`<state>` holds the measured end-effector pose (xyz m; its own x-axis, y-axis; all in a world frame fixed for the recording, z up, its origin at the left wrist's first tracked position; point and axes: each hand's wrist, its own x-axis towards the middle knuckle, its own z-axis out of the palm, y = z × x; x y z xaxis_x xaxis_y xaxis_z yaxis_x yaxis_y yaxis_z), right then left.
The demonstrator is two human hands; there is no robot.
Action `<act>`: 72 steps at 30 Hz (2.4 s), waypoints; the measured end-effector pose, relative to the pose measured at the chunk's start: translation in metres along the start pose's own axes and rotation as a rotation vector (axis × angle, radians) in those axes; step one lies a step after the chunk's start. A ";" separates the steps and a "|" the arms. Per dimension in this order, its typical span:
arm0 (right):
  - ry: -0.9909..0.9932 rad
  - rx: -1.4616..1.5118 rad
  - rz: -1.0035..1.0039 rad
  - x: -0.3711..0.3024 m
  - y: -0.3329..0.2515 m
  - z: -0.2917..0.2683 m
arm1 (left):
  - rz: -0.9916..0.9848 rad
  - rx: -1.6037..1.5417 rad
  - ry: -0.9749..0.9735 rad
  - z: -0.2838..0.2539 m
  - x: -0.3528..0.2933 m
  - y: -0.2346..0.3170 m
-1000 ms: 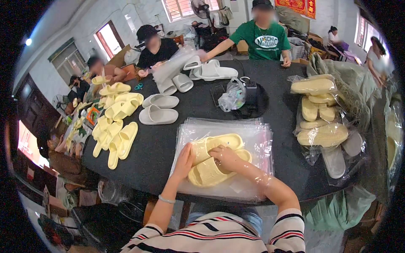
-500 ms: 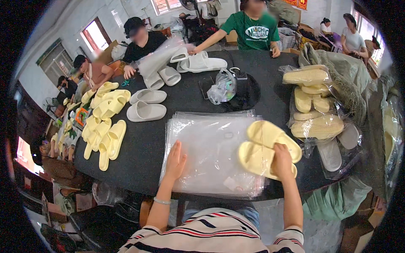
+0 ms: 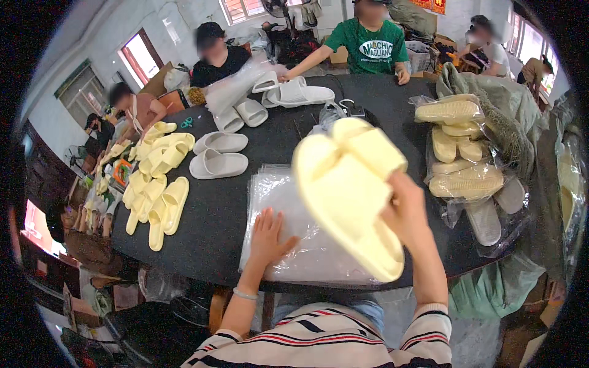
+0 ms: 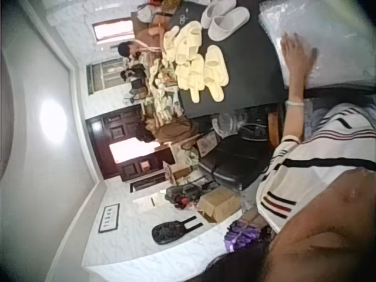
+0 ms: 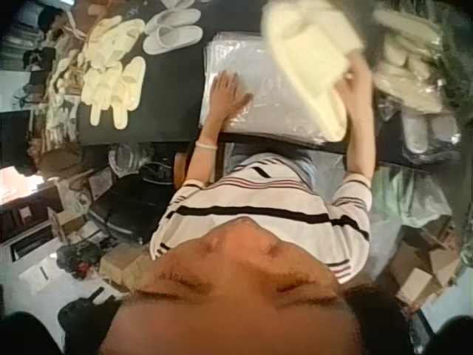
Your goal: The person places pairs of yellow and white plastic slippers into clear plastic bags on a table. They repeatedly pick up slippers, insert them into bags, and move the packaged items aside. Other people are visible in the background performing similar tasks.
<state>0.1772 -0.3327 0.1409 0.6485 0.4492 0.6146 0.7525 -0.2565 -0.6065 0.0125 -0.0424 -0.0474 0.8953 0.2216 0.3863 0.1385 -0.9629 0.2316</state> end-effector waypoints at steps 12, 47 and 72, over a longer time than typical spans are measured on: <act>-0.388 -0.109 -0.118 -0.074 0.073 0.099 | -0.304 -0.591 0.077 0.011 -0.005 -0.031; -0.131 0.264 0.369 -0.095 0.135 0.097 | 0.378 0.209 -0.109 -0.052 0.082 0.073; -0.180 0.042 0.191 -0.095 0.130 0.097 | -0.459 0.368 -0.009 -0.071 -0.044 -0.075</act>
<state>0.2020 -0.3256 -0.0453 0.7447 0.5419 0.3895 0.6105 -0.3175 -0.7256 -0.0673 0.0308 -0.0182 0.7125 0.6286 0.3117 0.6490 -0.7593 0.0477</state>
